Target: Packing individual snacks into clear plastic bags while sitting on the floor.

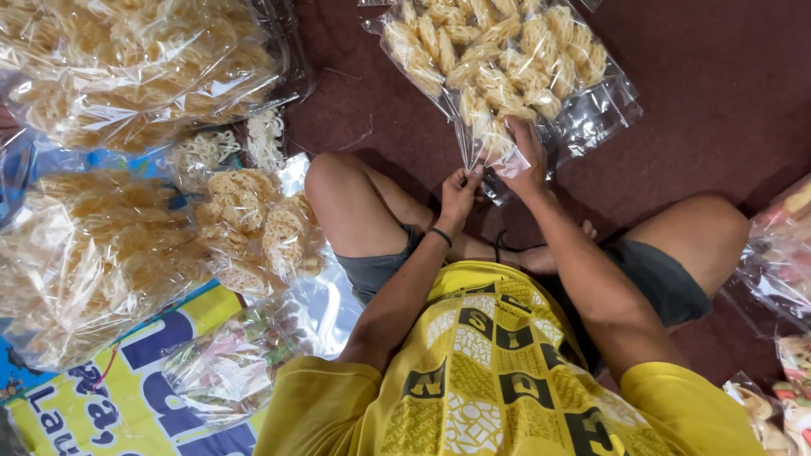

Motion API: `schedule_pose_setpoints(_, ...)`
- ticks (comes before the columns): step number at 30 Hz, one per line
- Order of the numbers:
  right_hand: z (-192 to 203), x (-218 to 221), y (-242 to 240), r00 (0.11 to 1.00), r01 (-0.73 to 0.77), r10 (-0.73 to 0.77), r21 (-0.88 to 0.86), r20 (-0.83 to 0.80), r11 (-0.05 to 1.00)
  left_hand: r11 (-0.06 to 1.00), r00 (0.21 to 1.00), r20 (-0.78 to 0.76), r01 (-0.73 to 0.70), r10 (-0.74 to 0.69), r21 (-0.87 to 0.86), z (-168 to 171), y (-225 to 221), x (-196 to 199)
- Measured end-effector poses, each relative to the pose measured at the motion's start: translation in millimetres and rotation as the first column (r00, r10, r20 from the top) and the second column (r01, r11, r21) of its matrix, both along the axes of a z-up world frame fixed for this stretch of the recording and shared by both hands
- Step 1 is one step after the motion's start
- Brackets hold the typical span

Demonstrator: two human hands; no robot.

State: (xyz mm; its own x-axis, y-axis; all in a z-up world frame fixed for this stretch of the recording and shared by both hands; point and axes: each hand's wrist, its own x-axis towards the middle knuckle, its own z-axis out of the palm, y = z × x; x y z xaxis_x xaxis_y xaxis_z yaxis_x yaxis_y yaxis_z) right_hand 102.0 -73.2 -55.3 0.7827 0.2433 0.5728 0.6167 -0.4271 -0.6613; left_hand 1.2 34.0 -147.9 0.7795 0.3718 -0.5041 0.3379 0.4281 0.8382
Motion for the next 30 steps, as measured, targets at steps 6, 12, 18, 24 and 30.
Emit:
schedule_pose_setpoints(6,3.9,-21.8,-8.7,0.984,0.062,-0.090,-0.179,-0.153,0.982,0.998,0.999,0.001,0.044,-0.044,0.036,14.0,-6.4,-6.0)
schedule_pose_setpoints(12,-95.4,20.9,6.4,0.871,0.204,-0.410,-0.561,-0.270,0.802,0.995,0.995,0.018,0.093,-0.094,0.026,1.1,1.6,-2.1)
schedule_pose_setpoints(18,-90.9,4.8,4.4,0.880,0.389,-0.269,-0.269,0.390,0.881,0.971,0.971,-0.053,0.236,-0.234,0.040,-5.0,12.8,0.5)
schedule_pose_setpoints(24,-3.3,0.4,-64.5,0.860,-0.356,0.204,-0.262,-0.469,0.897,0.946,0.947,-0.190,0.289,-0.259,0.150,25.5,47.4,9.0)
schedule_pose_setpoints(30,89.6,-6.4,-167.8,0.769,-0.329,0.033,-0.352,-0.638,0.876,0.975,0.997,0.057,-0.060,0.049,0.215,48.1,130.9,73.9)
